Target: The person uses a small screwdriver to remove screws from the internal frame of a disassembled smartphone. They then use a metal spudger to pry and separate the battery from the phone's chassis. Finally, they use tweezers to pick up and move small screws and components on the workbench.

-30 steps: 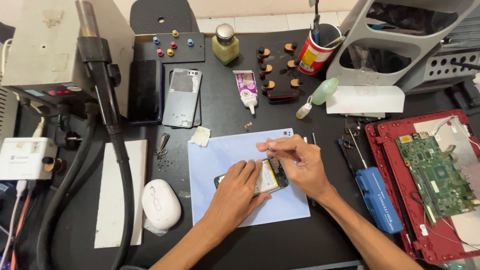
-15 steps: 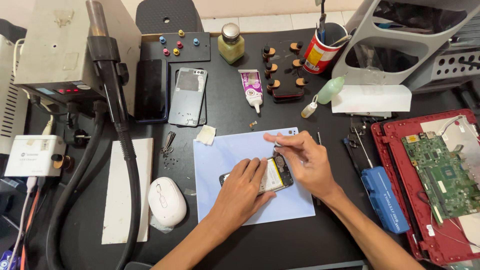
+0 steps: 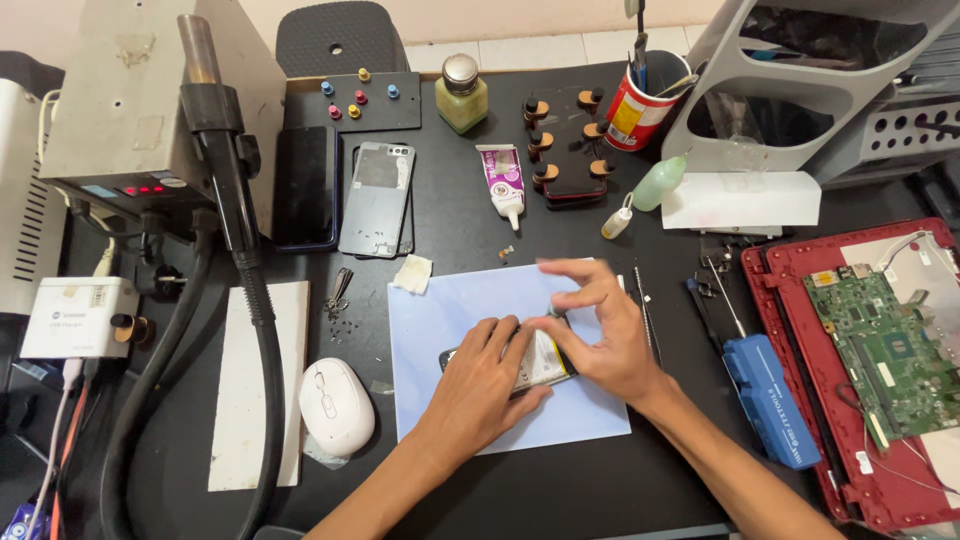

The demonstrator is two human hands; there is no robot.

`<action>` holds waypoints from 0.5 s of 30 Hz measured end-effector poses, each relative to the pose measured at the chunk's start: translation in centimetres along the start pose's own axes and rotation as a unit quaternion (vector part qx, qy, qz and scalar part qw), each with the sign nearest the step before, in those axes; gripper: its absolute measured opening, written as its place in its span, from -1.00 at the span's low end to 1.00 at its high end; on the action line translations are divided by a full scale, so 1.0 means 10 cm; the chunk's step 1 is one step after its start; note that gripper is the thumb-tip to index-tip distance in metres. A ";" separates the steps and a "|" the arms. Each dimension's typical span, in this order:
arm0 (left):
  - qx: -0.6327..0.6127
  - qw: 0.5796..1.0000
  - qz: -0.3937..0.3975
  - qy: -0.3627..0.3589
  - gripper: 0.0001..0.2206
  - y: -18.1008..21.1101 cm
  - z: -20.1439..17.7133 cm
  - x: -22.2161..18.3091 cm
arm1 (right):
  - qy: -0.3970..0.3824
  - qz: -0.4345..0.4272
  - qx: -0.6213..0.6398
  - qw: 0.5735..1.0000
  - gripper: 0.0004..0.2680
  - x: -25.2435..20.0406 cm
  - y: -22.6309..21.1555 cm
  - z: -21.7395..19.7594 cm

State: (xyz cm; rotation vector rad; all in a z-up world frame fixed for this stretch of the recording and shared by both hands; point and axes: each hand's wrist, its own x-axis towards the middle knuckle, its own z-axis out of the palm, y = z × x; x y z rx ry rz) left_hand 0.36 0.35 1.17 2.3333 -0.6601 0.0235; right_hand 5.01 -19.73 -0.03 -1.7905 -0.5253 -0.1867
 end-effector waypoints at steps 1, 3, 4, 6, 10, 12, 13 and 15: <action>0.002 1.000 0.002 -0.001 -0.34 0.00 0.00 0.00 | 0.007 0.019 -0.017 1.000 -0.82 -0.02 0.04 0.01; 0.005 1.000 0.004 -0.001 -0.33 -0.01 0.00 0.01 | 0.015 0.010 -0.023 1.000 -0.84 -0.02 0.06 0.02; 0.004 1.000 0.005 0.001 -0.33 -0.01 0.01 0.00 | 0.018 -0.016 -0.015 1.000 -0.86 -0.01 0.05 0.01; 0.004 1.000 0.007 0.006 -0.33 -0.02 0.01 -0.01 | 0.018 -0.017 0.034 0.999 -0.89 0.03 -0.01 0.00; 0.007 1.000 0.005 0.004 -0.32 -0.03 0.05 -0.01 | 0.018 0.102 0.117 0.988 -0.92 0.09 -0.15 -0.02; 0.005 1.000 0.003 0.000 -0.31 -0.04 0.05 -0.02 | 0.019 0.080 0.085 0.993 -0.91 0.09 -0.16 -0.01; 0.009 1.000 0.008 0.005 -0.31 -0.04 0.06 -0.02 | 0.017 0.027 0.053 0.998 -0.90 0.08 -0.14 0.00; 0.017 1.000 0.019 0.016 -0.31 -0.04 0.06 -0.03 | 0.033 -0.002 0.040 0.999 -0.84 0.06 -0.04 0.03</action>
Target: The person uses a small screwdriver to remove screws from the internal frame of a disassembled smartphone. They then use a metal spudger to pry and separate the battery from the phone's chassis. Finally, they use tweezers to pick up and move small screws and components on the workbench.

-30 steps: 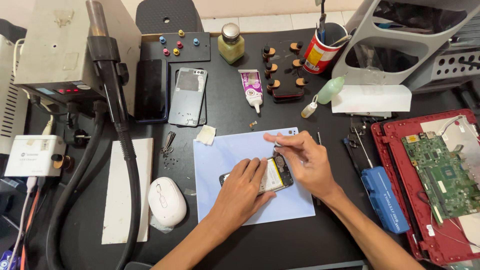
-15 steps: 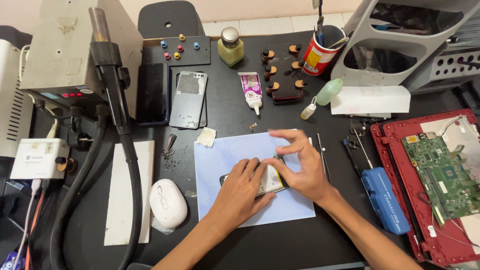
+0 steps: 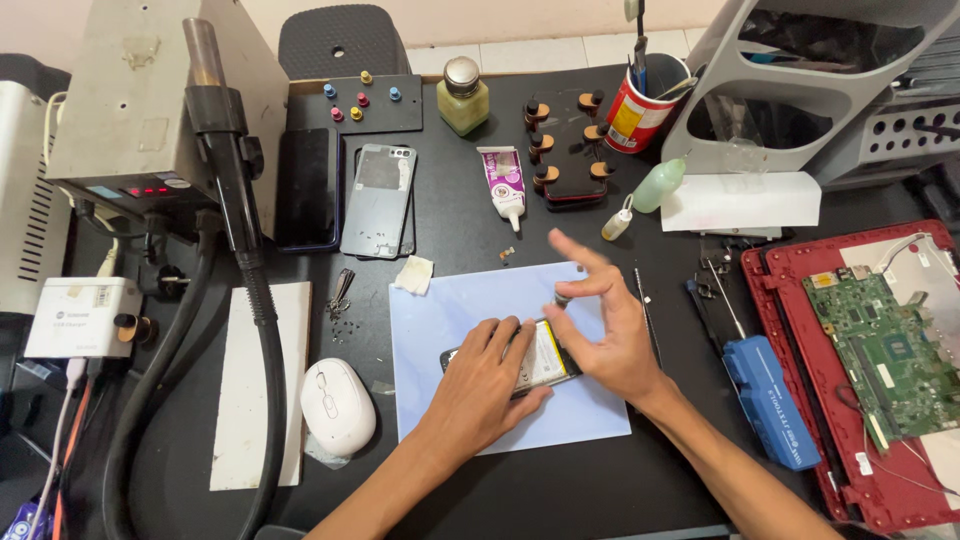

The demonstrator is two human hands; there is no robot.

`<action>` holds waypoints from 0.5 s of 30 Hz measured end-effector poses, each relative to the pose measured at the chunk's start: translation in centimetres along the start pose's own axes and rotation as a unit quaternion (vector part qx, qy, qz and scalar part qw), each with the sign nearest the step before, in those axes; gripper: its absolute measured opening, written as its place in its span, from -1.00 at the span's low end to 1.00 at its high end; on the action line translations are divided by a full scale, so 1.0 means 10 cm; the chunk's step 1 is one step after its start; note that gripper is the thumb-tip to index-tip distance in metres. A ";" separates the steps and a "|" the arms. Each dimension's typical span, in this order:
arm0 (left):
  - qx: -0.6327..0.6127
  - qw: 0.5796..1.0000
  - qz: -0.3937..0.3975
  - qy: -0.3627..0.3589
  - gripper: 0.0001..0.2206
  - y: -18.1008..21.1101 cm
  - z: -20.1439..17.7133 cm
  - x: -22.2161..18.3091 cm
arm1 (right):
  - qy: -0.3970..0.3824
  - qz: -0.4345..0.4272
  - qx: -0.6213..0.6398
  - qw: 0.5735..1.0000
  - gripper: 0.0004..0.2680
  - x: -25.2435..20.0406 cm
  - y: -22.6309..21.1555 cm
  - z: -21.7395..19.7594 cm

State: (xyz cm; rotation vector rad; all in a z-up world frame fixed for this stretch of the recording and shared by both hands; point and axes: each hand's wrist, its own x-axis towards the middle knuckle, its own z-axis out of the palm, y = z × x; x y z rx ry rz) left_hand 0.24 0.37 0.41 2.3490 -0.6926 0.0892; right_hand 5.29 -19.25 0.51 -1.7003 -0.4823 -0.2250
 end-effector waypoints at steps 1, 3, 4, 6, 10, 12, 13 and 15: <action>0.000 1.000 -0.001 -0.002 -0.31 0.00 0.00 0.00 | 0.019 0.026 0.018 0.999 -0.80 -0.01 0.07 0.03; -0.001 1.000 -0.003 -0.006 -0.31 -0.01 0.01 0.00 | 0.026 0.037 0.034 0.998 -0.78 -0.05 0.15 -0.01; -0.001 1.000 -0.004 -0.007 -0.31 -0.01 0.01 0.00 | 0.014 0.022 0.032 0.999 -0.80 -0.05 0.15 -0.05; -0.001 1.000 -0.006 -0.007 -0.31 0.00 0.00 0.01 | -0.014 0.016 0.027 0.999 -0.83 0.00 0.10 -0.10; -0.001 1.000 0.013 0.007 -0.31 0.00 -0.04 0.03 | -0.048 -0.007 -0.022 0.999 -0.81 0.04 -0.07 -0.10; -0.007 0.999 0.024 0.040 -0.30 -0.02 -0.04 0.05 | -0.035 -0.015 -0.027 0.999 -0.80 0.02 -0.06 -0.06; -0.007 0.999 0.017 0.044 -0.37 -0.03 -0.03 0.06 | -0.018 -0.001 -0.009 1.000 -0.79 0.01 -0.03 -0.03; -0.009 0.999 0.003 0.053 -0.51 -0.06 0.03 0.12 | -0.009 0.023 0.026 0.999 -0.80 -0.01 0.01 -0.03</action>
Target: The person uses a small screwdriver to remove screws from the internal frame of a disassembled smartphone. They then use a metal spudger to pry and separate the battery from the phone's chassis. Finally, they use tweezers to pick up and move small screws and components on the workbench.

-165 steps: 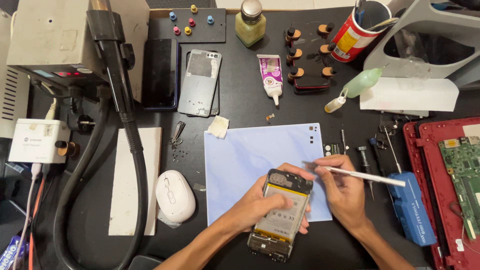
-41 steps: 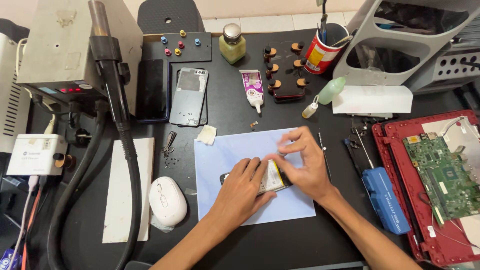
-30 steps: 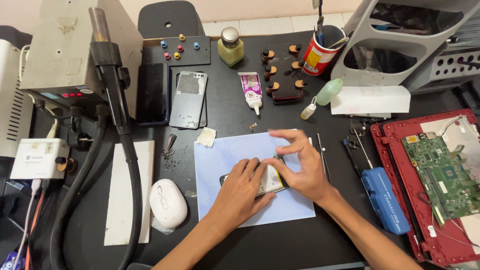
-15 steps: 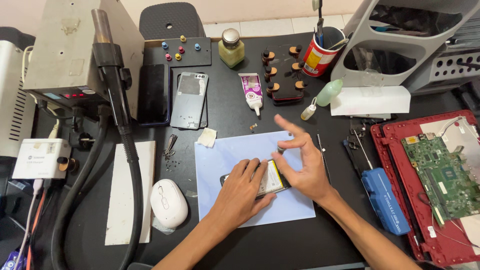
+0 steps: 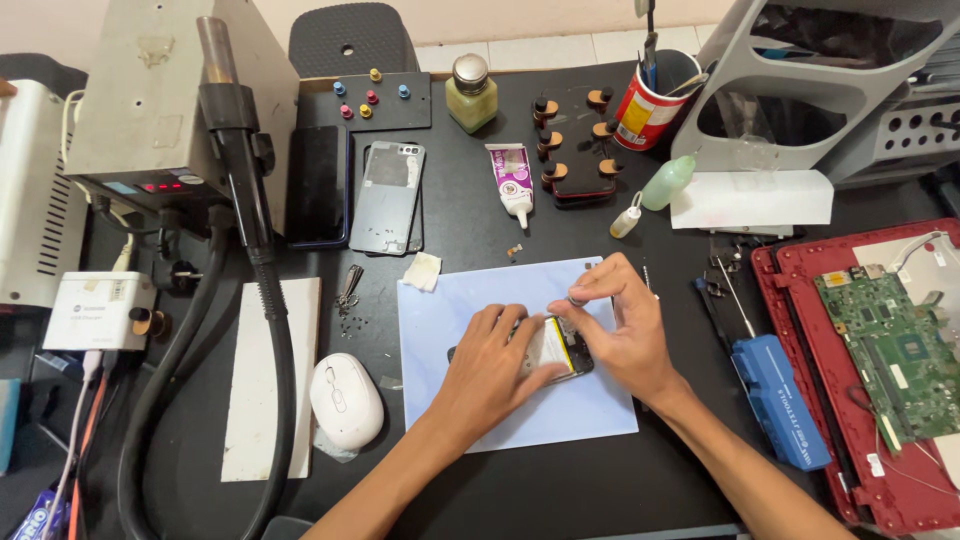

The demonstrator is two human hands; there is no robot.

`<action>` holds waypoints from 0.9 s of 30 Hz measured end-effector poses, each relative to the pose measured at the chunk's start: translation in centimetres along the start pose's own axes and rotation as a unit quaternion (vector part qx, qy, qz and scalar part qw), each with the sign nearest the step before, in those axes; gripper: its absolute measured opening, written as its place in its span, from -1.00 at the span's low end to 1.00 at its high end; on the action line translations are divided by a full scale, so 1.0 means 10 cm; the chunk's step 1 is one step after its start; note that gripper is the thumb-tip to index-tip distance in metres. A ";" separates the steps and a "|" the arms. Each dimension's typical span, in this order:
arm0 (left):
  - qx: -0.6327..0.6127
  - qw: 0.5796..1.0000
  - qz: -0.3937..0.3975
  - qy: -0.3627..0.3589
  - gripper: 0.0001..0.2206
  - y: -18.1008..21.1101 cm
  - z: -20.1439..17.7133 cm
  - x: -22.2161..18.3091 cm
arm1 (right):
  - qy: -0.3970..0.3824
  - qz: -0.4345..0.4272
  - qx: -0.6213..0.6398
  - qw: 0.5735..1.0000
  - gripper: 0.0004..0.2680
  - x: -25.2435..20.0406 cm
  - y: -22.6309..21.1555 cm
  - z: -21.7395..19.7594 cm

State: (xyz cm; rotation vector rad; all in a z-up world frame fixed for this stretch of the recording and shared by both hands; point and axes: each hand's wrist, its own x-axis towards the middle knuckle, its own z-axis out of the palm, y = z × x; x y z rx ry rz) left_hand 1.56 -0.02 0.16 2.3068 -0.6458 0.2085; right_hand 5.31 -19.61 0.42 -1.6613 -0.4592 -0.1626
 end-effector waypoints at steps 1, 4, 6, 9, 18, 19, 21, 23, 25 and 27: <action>0.000 1.000 -0.003 0.010 -0.59 -0.02 0.04 0.03 | -0.008 0.010 0.018 1.000 -0.83 0.00 0.00 -0.02; -0.011 0.999 -0.009 0.042 -0.77 -0.04 0.16 0.11 | -0.025 0.005 0.008 1.000 -0.84 0.03 -0.03 -0.07; -0.034 0.998 -0.014 0.058 -0.81 -0.03 0.22 0.17 | -0.016 -0.006 0.009 1.000 -0.82 0.02 -0.03 -0.06; -0.050 0.996 -0.045 0.054 -0.88 -0.01 0.29 0.23 | 0.004 -0.010 0.060 0.998 -0.78 0.00 0.01 -0.05; -0.077 0.992 -0.065 0.071 -0.88 -0.02 0.29 0.24 | -0.010 -0.018 0.005 1.000 -0.78 0.01 -0.07 -0.03; -0.082 0.992 -0.070 0.070 -0.89 -0.02 0.29 0.23 | -0.009 -0.006 0.028 1.000 -0.81 0.02 -0.05 -0.05; -0.089 0.991 -0.076 0.068 -0.91 -0.02 0.30 0.24 | -0.015 0.001 0.040 0.999 -0.83 0.01 -0.02 -0.07; -0.086 0.991 -0.075 0.072 -0.91 -0.02 0.30 0.25 | -0.033 -0.008 0.020 0.999 -0.81 -0.02 -0.02 -0.11; -0.077 0.992 -0.073 0.073 -0.91 -0.02 0.31 0.25 | -0.019 -0.021 0.059 0.998 -0.79 -0.01 0.02 -0.06; -0.067 0.993 -0.072 0.071 -0.91 -0.02 0.32 0.25 | -0.023 -0.015 0.075 0.997 -0.81 -0.02 0.02 -0.06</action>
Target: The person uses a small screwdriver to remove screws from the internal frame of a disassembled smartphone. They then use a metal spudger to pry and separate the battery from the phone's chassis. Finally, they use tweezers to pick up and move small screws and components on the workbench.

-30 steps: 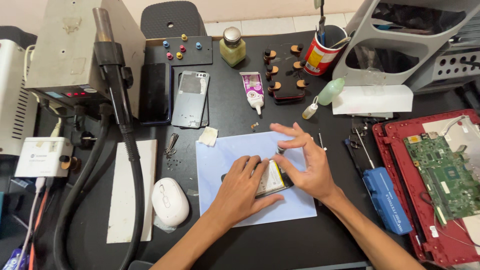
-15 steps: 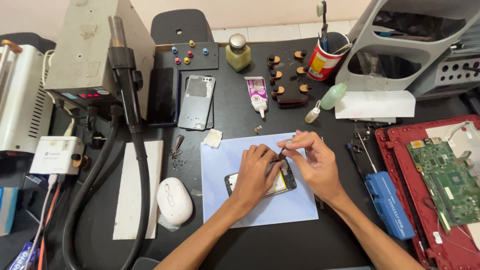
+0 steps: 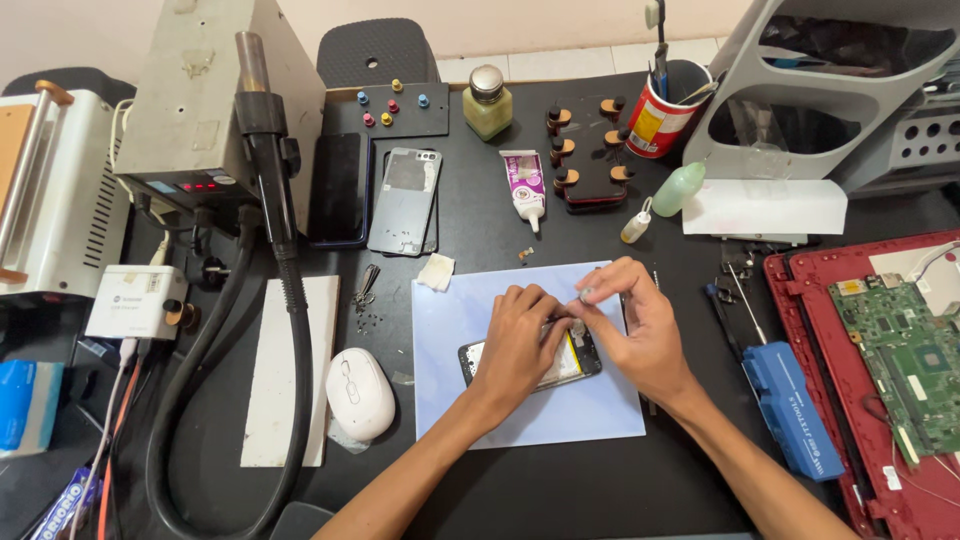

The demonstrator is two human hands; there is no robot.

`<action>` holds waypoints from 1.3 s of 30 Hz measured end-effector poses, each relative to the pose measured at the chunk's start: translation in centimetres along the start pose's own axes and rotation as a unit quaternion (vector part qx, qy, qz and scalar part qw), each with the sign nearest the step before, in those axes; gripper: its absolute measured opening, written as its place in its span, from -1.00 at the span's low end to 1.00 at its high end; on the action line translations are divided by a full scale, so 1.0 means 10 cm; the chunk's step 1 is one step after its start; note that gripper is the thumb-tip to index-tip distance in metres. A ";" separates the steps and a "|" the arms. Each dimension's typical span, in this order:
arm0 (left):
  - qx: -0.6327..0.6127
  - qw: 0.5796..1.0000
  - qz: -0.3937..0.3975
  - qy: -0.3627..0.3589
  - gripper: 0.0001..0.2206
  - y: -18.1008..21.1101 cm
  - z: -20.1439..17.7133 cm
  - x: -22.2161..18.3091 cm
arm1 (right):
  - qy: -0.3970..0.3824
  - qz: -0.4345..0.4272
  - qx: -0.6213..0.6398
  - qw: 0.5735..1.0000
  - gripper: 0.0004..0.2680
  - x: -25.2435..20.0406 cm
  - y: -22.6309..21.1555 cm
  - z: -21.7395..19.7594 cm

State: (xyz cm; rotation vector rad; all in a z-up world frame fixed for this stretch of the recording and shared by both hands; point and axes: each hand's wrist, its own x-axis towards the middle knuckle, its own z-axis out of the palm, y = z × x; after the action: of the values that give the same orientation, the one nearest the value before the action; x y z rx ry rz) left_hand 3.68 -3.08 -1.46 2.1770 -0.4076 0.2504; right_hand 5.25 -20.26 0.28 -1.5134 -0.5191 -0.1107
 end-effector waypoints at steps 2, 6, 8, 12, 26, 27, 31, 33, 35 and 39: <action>0.008 1.000 0.011 0.002 -0.91 0.00 0.01 -0.02 | -0.021 0.023 -0.006 0.999 -0.86 0.00 -0.06 -0.04; 0.033 0.999 0.037 0.009 -0.91 -0.01 0.01 -0.01 | -0.004 0.037 -0.020 0.999 -0.81 0.00 -0.11 0.04; 0.046 0.998 0.048 0.011 -0.91 -0.02 0.02 -0.02 | 0.009 0.057 0.017 0.998 -0.84 0.00 -0.14 0.06; 0.119 0.989 0.093 0.004 -0.93 -0.08 -0.03 0.00 | 0.059 -0.035 -0.021 0.997 -0.83 0.01 -0.32 0.08; 0.406 0.906 -0.048 0.111 -0.96 -0.97 -1.06 0.37 | 0.054 0.165 -0.407 0.897 -0.78 -0.26 -0.59 -0.43; 0.425 0.898 -0.049 0.104 -0.94 -0.97 -1.05 0.37 | 0.050 0.172 -0.415 0.892 -0.79 -0.31 -0.57 -0.46; 0.449 0.887 -0.020 0.107 -0.87 -0.91 -1.01 0.37 | 0.028 0.172 -0.462 0.870 -0.82 -0.50 -0.52 -0.59; 0.413 0.905 -0.009 0.107 -0.90 -0.80 -0.97 0.38 | 0.014 0.149 -0.504 0.851 -0.84 -0.56 -0.52 -0.68; 0.365 0.926 0.013 0.091 -0.90 -0.62 -0.85 0.40 | -0.005 0.119 -0.551 0.826 -0.87 -0.59 -0.49 -0.72; 0.280 0.953 0.105 0.051 -0.87 -0.15 -0.49 0.41 | -0.003 0.100 -0.590 0.801 -0.88 -0.62 -0.51 -0.82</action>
State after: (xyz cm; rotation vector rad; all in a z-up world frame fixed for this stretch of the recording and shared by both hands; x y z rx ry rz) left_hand 7.89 0.92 1.65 2.6575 -0.5618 0.6616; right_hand -0.08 -30.06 2.77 -2.7887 -0.2610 -0.3008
